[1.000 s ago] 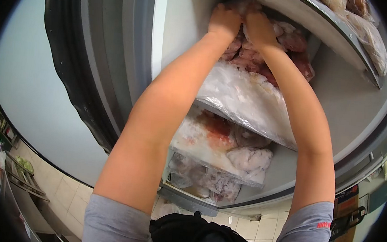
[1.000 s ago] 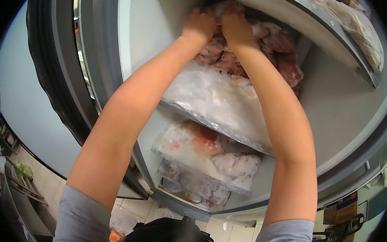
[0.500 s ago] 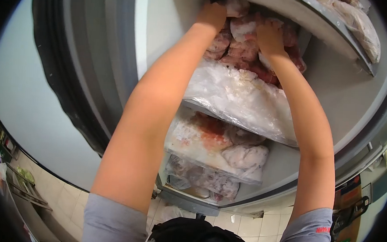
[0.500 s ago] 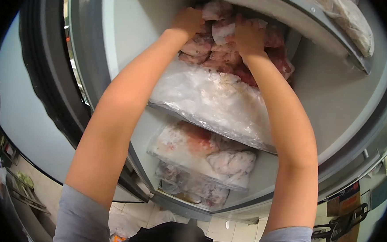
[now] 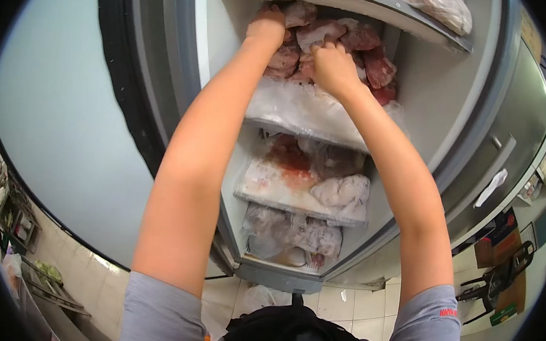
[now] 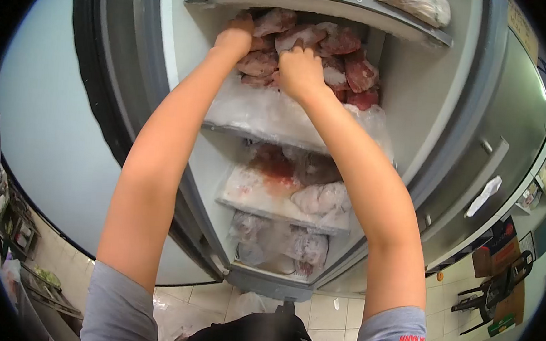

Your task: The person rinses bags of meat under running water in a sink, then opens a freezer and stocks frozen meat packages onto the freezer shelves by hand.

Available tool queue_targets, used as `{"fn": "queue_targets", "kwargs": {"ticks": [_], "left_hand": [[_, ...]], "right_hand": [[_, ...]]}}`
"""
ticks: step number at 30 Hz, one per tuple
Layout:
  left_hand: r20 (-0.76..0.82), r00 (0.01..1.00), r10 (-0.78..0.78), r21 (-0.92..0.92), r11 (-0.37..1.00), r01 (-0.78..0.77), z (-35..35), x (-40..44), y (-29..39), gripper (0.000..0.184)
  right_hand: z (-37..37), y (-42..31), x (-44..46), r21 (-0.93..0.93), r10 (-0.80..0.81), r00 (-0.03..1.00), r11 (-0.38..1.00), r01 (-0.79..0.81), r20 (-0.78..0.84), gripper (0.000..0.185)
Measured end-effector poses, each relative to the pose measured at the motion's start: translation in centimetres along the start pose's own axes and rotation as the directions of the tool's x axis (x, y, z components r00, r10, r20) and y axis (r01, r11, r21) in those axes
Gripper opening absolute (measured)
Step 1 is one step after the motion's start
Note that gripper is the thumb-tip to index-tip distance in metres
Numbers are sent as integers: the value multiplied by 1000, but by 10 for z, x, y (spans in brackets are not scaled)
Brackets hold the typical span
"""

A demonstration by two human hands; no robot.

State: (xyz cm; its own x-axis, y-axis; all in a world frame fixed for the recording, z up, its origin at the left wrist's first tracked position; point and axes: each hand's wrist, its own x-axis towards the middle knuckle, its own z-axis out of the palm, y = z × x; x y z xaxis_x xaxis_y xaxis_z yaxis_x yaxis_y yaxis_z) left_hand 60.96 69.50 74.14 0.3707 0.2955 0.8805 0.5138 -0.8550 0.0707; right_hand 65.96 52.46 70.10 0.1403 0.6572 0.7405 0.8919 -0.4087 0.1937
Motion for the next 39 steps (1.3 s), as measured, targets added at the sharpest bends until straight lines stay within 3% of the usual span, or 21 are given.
{"fn": "queue_targets", "kwargs": {"ticks": [4, 7, 10, 13, 15, 17, 20, 21, 22, 23, 24, 25, 26, 27, 30, 33, 34, 35, 36, 37, 39], "left_hand": [[209, 977, 42, -24, 999, -38, -54, -46, 3, 24], [-11, 973, 230, -108, 967, -230, -79, -91, 5, 15], [-115, 966, 232, -200, 947, -252, -140, -171, 24, 15], [-121, 958, 258, -219, 935, -279, -187, -281, 31, 21], [19, 981, 194, -264, 947, -182, -200, -373, 30, 16], [173, 985, 14, -348, 936, 48, -198, -486, 25, 19], [634, 590, -500, 97, 808, 581, -226, -716, 18, 25], [582, 510, -633, 232, 731, 642, -252, -782, 31, 32], [570, 236, -787, 387, 510, 768, -275, -859, 41, 34], [461, 210, -862, 236, 348, 907, -306, -923, 68, 41], [554, -168, -816, 522, 182, 834, -349, -967, 93, 52], [621, -262, -739, 560, 184, 808, -384, -1012, 115, 62], [567, -549, -614, 719, 43, 694, -417, -1031, 134, 62], [542, -611, -577, 697, -98, 711, -442, -1077, 149, 57], [411, -620, -669, 828, -9, 560, -490, -1077, 194, 51], [349, -402, -846, 864, 125, 487, -491, -1082, 206, 47], [368, -289, -884, 731, 82, 678, -480, -1083, 203, 46], [352, -179, -919, 555, 52, 830, -479, -1084, 204, 46], [319, -252, -914, 529, -49, 847, -475, -1082, 201, 44], [284, -327, -901, 496, -154, 854, -463, -1065, 192, 44], [225, -356, -907, 483, -213, 849, -454, -1042, 179, 37]], "right_hand": [[-43, -37, -79, 428, -155, 980, 899, 89, 122, 39], [-62, -57, -144, 758, -402, 901, 636, 144, 166, 41], [-85, -65, -227, 941, -553, 767, 266, -208, 325, 43], [-28, -58, -356, 585, -639, 663, -383, -715, 391, 46], [35, -68, -486, 34, -381, 576, -813, -582, 724, 56], [122, -60, -678, -17, -242, 240, -737, -676, 940, 49], [103, -35, -816, -260, -50, -266, 103, -960, 963, 39], [91, -28, -839, -329, -47, -348, 229, -916, 936, 37], [78, -24, -849, -369, -54, -401, 295, -881, 915, 34], [66, -18, -865, -410, -60, -455, 344, -845, 888, 31], [54, -14, -874, -431, -71, -492, 386, -816, 868, 28], [47, -9, -880, -427, -86, -509, 437, -792, 856, 26], [40, -7, -881, -415, -106, -525, 490, -766, 844, 24], [35, -2, -881, -393, -122, -532, 542, -743, 838, 23], [43, 9, -876, -257, -200, -507, 675, -692, 838, 21], [90, 1, -844, 90, -377, -324, 761, -643, 868, 24], [110, -12, -820, 156, -418, -228, 706, -691, 879, 26], [129, -29, -787, 160, -423, -128, 580, -799, 897, 29], [145, -53, -745, -42, -348, -131, 254, -966, 928, 26], [152, -71, -711, 213, -388, 117, 214, -953, 914, 29], [122, -119, -631, 40, -339, 77, -116, -992, 938, 23]]}}
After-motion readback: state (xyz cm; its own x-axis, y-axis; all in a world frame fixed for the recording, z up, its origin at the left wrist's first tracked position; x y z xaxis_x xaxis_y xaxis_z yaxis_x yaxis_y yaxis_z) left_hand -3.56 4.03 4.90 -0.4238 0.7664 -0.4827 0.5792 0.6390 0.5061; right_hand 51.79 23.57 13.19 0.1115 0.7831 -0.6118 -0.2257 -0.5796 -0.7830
